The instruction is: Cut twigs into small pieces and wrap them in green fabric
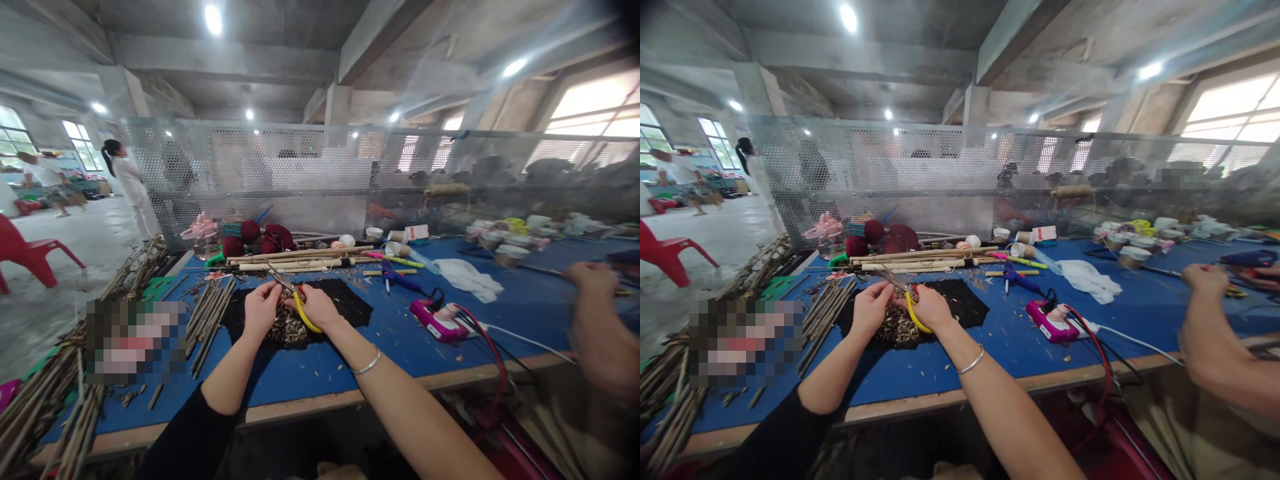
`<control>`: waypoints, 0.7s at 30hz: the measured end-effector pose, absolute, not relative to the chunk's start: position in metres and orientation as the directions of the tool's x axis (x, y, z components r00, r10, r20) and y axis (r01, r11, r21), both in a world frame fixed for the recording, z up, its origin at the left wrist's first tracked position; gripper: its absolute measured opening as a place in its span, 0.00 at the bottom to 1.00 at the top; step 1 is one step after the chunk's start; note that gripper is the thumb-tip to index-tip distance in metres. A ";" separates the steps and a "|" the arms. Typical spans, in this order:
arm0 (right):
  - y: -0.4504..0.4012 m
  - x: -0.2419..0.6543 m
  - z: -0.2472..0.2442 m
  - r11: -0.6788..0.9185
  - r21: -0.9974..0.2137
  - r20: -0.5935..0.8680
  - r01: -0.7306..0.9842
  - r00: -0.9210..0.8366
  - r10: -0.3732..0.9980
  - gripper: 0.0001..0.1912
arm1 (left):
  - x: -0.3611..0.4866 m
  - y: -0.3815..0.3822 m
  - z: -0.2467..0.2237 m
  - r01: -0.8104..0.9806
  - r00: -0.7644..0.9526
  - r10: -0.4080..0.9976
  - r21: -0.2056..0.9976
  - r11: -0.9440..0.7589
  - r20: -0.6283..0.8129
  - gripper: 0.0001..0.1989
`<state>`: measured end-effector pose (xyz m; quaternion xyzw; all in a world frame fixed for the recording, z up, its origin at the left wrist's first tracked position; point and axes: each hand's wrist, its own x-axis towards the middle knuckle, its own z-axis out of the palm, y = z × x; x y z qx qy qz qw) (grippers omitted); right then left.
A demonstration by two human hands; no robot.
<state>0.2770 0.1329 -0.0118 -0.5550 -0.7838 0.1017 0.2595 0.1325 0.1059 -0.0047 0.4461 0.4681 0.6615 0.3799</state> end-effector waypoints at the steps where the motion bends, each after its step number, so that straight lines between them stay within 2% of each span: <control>1: 0.134 0.277 -0.012 0.367 -0.453 0.292 0.813 -0.253 0.922 0.24 | 0.132 0.107 -0.005 -0.106 -0.301 0.927 0.959 -0.265 0.223 0.16; 6: 0.138 0.281 -0.016 0.427 -0.503 0.302 0.751 -0.309 0.902 0.24 | 0.129 0.110 -0.004 -0.247 -0.226 0.962 0.946 -0.211 0.155 0.21; 11: 0.142 0.283 -0.021 0.457 -0.573 0.308 0.680 -0.338 0.889 0.22 | 0.129 0.113 -0.005 -0.292 -0.228 0.965 0.936 -0.195 0.130 0.24; 14: 0.143 0.283 -0.022 0.459 -0.586 0.300 0.668 -0.347 0.889 0.22 | 0.129 0.113 -0.007 -0.259 -0.220 0.967 0.949 -0.182 0.126 0.23; 21: 0.139 0.284 -0.013 0.437 -0.493 0.290 0.752 -0.332 0.898 0.24 | 0.128 0.113 -0.010 -0.122 -0.251 0.951 0.969 -0.216 0.180 0.19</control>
